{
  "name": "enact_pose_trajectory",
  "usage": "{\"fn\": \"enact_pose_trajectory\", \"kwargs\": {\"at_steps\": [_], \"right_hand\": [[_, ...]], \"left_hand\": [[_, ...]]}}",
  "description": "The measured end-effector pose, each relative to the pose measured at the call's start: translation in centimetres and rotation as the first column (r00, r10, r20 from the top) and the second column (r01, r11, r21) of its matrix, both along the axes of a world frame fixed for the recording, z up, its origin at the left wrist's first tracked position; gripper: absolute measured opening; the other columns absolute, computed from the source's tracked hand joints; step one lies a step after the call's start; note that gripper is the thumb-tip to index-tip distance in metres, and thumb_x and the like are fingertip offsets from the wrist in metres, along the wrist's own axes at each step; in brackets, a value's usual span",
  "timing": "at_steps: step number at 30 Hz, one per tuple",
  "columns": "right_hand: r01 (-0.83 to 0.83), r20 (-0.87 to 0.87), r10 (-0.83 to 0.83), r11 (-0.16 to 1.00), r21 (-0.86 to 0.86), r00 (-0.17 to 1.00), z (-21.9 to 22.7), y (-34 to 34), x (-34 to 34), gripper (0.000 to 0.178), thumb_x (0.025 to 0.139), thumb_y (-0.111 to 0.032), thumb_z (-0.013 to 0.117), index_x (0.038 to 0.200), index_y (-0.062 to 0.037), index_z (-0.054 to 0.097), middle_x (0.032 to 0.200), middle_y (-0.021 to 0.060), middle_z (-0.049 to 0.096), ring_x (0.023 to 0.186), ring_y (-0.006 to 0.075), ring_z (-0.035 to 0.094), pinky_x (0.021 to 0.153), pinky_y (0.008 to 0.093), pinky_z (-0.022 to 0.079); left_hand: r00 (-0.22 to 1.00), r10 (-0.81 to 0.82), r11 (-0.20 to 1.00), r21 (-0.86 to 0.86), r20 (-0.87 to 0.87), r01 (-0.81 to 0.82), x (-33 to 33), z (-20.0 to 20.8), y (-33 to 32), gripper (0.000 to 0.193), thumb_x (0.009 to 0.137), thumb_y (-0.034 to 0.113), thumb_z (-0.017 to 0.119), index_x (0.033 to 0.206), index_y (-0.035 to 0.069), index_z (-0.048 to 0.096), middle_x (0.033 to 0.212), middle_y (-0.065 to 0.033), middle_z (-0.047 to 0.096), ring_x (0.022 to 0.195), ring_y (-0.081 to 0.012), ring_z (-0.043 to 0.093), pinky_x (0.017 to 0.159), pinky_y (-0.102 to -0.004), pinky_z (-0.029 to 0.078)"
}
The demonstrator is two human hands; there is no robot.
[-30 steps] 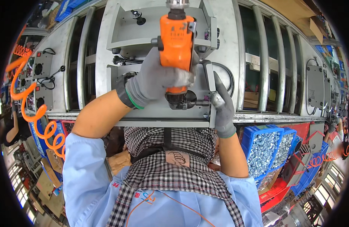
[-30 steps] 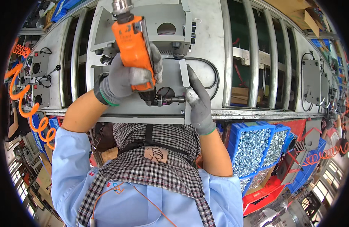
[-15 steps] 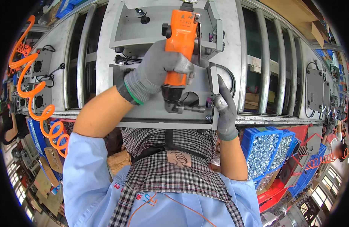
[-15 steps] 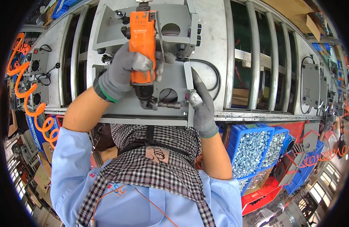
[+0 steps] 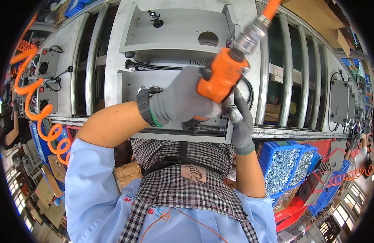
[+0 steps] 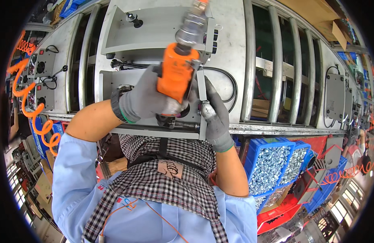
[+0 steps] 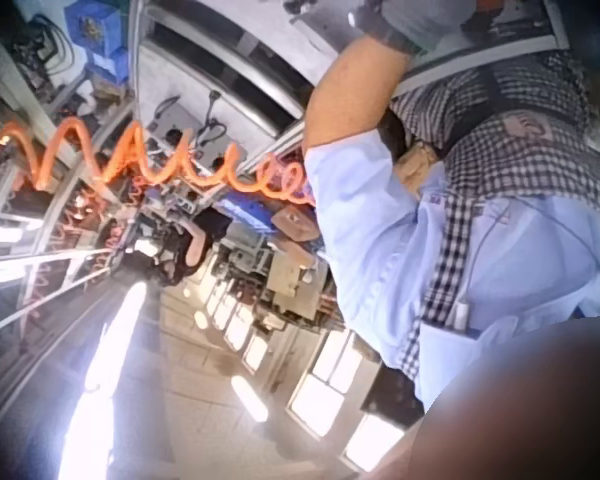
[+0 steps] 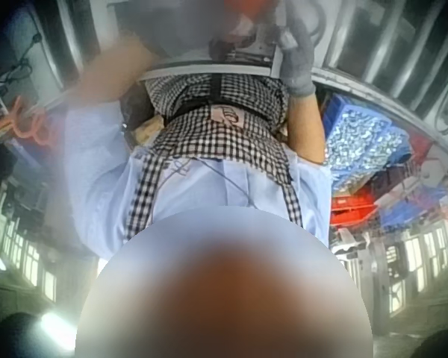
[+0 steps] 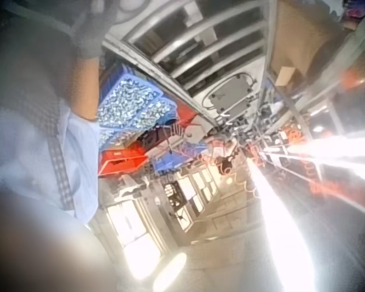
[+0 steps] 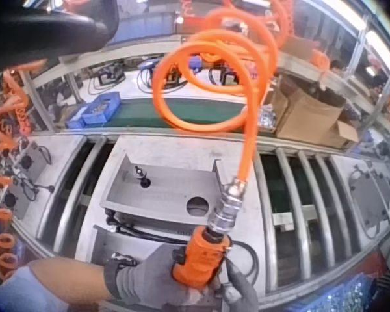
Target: The person assembles components inside an electronic housing by hand, installing a PCB, screws, a cooling fan, and a wiring harness. The screws are fastened with a pneumatic screwdriver or a manual screwdriver.
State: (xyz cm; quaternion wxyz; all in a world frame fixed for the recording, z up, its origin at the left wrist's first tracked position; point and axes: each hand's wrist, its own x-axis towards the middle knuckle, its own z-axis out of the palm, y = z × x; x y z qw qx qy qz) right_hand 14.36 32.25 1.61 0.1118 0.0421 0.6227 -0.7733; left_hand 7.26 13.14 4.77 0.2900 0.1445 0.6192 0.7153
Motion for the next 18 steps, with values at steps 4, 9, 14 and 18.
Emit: {"fn": "enact_pose_trajectory", "kwargs": {"at_steps": [4,9,14,18], "right_hand": [[-0.031,-0.041,0.030,0.999,-0.027,0.999,0.2,-0.1,0.0,0.082,0.087,-0.042,0.055,0.144,0.0102,0.027,0.143,0.0200,0.041,0.131,0.0251,0.042,0.108,0.0343,0.034],[0.020,-0.003,-0.021,0.999,-0.051,1.000,-0.3,-0.1,0.9,0.082,0.086,-0.041,0.056,0.145,0.0083,0.028,0.143,0.0202,0.042,0.129,0.0261,0.045,0.106,0.0343,0.038],[-0.005,-0.002,0.004,0.994,-0.108,1.000,0.3,-1.1,-0.1,0.078,0.088,-0.039,0.053,0.144,0.0085,0.027,0.143,0.0209,0.040,0.130,0.0272,0.045,0.108,0.0362,0.036],[-0.026,-0.031,0.026,1.000,-0.001,0.999,-0.4,-0.1,-0.3,0.077,0.089,-0.039,0.052,0.145,0.0077,0.027,0.143,0.0187,0.041,0.128,0.0247,0.045,0.106,0.0339,0.036]], "left_hand": [[0.938,0.056,0.926,0.332,0.343,-0.178,0.6,1.1,-1.8,0.049,0.067,0.009,0.068,0.113,0.000,0.055,0.097,-0.0126,0.066,0.075,-0.0175,0.065,0.067,-0.0316,0.055],[0.950,0.096,0.948,0.263,0.296,-0.178,1.2,0.2,-1.3,0.042,0.068,0.012,0.066,0.107,-0.002,0.058,0.088,-0.0095,0.065,0.073,-0.0166,0.064,0.067,-0.0304,0.054],[0.954,0.133,0.963,0.193,0.268,-0.189,1.4,0.3,-1.7,0.040,0.071,0.007,0.066,0.109,-0.001,0.056,0.091,-0.0103,0.064,0.077,-0.0195,0.065,0.069,-0.0345,0.055],[0.959,0.137,0.935,0.287,0.246,-0.207,0.7,0.5,-1.5,0.029,0.075,0.005,0.066,0.103,-0.002,0.062,0.085,-0.0079,0.066,0.073,-0.0148,0.064,0.068,-0.0299,0.054]]}}
